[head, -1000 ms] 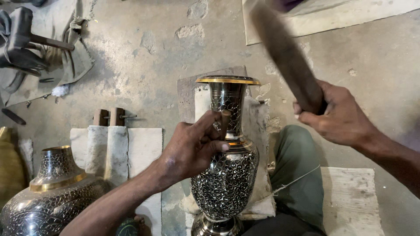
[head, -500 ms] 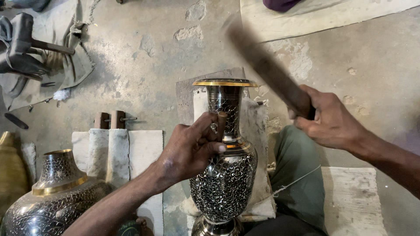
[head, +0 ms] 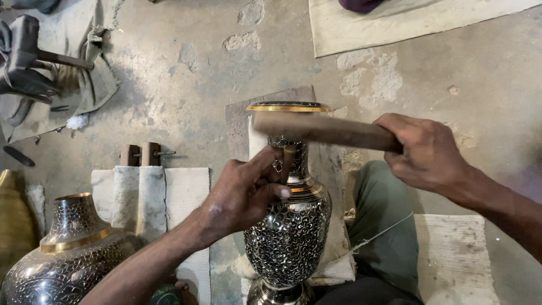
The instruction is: The person sits on the floor with an engraved brass vase held between their legs, positions a small chisel against the vase surface, and repeatedly strikes the chisel with a wooden mallet to chase the decorative pattern, repositioning the chisel around the vase as they work.
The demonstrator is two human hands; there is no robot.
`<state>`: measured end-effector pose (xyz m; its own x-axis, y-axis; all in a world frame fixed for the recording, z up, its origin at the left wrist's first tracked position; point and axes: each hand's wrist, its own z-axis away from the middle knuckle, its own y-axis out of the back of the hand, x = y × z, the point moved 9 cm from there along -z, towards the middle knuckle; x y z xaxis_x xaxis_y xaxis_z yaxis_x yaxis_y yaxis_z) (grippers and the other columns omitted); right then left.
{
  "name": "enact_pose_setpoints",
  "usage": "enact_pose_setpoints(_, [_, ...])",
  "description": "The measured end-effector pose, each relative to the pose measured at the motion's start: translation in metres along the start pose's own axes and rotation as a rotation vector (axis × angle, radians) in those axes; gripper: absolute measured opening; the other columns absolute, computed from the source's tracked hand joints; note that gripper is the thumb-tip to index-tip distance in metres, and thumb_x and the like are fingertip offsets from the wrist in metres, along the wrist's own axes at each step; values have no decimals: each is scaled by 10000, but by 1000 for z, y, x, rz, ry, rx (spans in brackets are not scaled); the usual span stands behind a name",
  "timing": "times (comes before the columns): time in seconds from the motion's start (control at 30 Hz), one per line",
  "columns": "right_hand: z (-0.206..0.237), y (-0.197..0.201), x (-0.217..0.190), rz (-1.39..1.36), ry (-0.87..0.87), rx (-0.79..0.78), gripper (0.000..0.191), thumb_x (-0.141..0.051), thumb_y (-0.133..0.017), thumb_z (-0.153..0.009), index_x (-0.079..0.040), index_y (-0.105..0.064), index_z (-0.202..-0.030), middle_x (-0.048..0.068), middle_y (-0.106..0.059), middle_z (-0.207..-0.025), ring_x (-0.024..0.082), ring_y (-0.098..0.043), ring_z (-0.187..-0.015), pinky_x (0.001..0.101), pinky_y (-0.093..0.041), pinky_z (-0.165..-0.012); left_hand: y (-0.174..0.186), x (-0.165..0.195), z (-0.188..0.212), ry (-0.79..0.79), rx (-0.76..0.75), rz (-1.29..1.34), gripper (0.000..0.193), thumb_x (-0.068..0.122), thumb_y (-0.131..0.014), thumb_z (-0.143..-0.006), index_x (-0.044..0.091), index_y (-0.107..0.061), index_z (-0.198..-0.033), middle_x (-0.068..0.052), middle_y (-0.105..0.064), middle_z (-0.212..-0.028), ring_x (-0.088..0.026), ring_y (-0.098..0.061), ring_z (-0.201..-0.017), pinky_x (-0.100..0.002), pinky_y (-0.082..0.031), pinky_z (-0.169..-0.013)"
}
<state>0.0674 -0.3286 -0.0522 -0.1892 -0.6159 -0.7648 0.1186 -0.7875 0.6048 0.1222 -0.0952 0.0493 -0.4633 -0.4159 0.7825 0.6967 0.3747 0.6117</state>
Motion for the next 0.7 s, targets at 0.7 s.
enact_pose_setpoints(0.7, [5, 5, -10, 193, 230, 173, 265, 30, -609, -774, -75, -641, -1016, 34, -600, -655, 167, -588, -507, 337, -489, -478, -2, -4, 0, 63, -46, 33, 504, 94, -710, -905, 60, -508, -1365, -32, -692, -696, -185, -752, -595, -354, -618, -512])
